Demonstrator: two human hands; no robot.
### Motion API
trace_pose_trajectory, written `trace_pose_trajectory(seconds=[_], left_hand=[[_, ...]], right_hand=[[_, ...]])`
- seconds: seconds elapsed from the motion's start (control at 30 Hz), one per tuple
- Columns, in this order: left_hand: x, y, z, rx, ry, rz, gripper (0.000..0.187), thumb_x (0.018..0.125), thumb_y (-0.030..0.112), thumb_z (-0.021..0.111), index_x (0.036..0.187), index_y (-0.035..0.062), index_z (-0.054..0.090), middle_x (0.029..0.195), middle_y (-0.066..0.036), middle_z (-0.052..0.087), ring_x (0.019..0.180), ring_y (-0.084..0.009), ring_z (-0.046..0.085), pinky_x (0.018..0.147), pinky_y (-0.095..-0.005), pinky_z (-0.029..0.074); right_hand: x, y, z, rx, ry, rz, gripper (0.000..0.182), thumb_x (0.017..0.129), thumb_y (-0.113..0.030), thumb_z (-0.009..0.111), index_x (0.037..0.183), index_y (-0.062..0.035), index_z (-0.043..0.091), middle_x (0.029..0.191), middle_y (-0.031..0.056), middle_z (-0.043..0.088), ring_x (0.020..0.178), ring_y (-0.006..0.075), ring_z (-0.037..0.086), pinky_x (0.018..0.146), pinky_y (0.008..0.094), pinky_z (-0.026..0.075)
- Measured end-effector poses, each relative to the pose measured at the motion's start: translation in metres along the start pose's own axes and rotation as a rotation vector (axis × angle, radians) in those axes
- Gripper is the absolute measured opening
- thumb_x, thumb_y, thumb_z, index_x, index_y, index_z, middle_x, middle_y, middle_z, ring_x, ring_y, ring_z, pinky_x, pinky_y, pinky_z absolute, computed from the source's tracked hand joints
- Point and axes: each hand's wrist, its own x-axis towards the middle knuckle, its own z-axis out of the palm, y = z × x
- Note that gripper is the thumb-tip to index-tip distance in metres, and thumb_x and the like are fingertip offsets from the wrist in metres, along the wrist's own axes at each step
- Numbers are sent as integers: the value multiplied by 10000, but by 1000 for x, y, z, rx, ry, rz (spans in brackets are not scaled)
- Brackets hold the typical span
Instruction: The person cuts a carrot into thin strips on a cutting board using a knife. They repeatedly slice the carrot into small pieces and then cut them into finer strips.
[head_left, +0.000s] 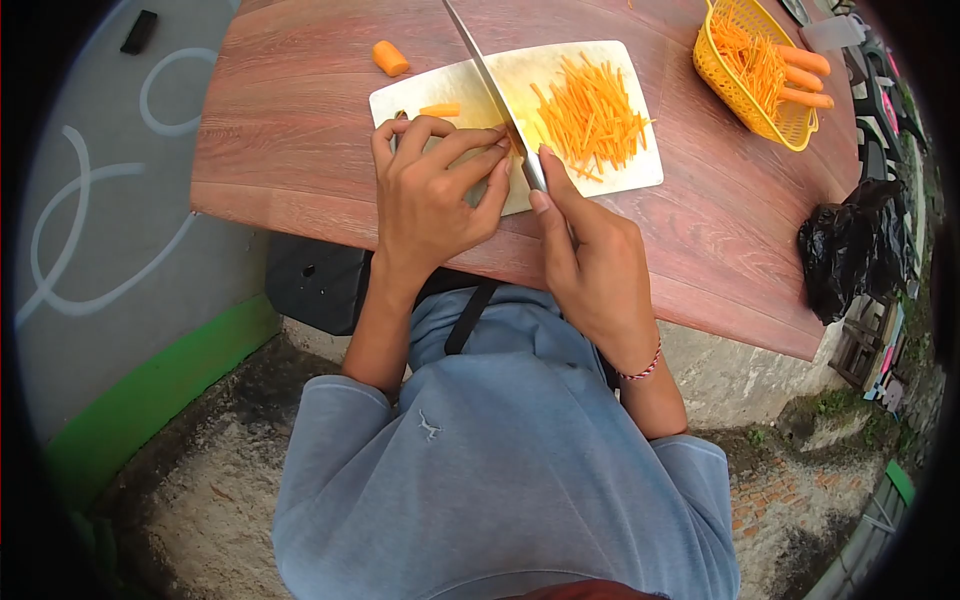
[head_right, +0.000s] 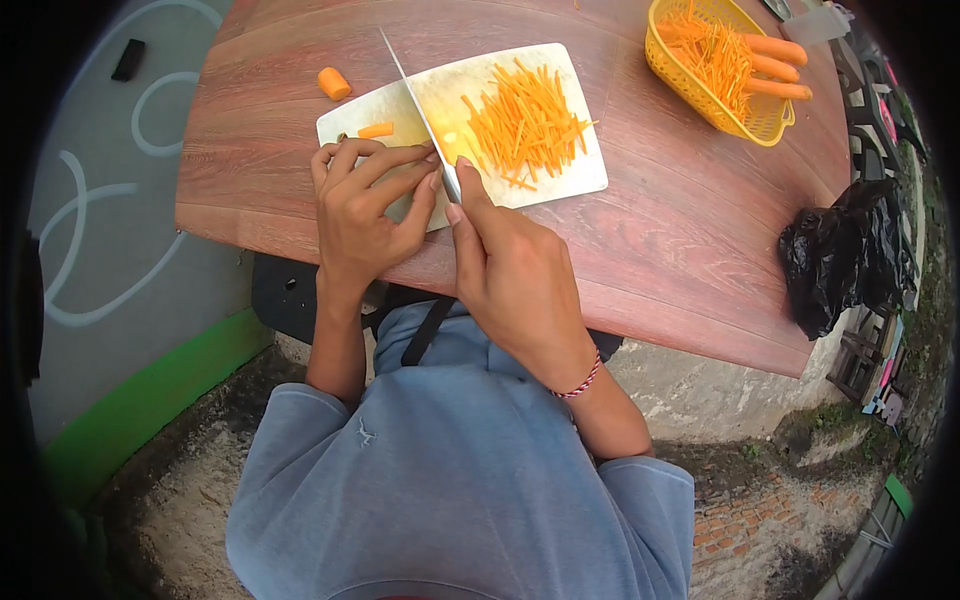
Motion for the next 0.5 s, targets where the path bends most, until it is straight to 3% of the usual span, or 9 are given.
trace_pose_trajectory(seconds=[0.23,0.3,0.37,0.43,0.5], left_hand=[[-1,0,0,5,-16,0,172,829,120,810,994,134,854,1067,38,811,977,-208,669,984,-450,407],[-1,2,-1,10,-15,2,176,826,118,810,996,134,854,1064,36,809,981,-209,667,981,-444,407],[-1,2,-1,19,-14,2,180,824,116,809,997,133,855,1062,34,808,984,-210,665,978,-438,407],[-3,1,2,-3,-3,-26,126,829,173,806,937,124,849,1066,51,797,1013,-210,669,1040,-506,388],[-3,1,2,-5,-6,-30,132,829,175,806,943,125,850,1071,47,794,1022,-218,667,1047,-509,386]], right_hand=[[-9,11,-19,99,28,127,388,1051,-124,656,1414,13,660,791,272,649,696,404,701,659,427,536],[-9,6,-22,127,-64,233,379,1052,-123,656,1403,19,664,797,279,651,704,406,701,668,425,538],[-13,4,-17,149,-61,182,380,1053,-121,655,1406,18,663,801,281,652,705,406,701,670,426,538],[-15,4,-13,169,-57,133,380,1054,-119,654,1408,17,662,806,283,654,706,406,700,672,427,538],[-16,3,-11,183,-61,138,382,1053,-119,655,1411,17,661,817,285,662,716,407,703,675,431,540]])
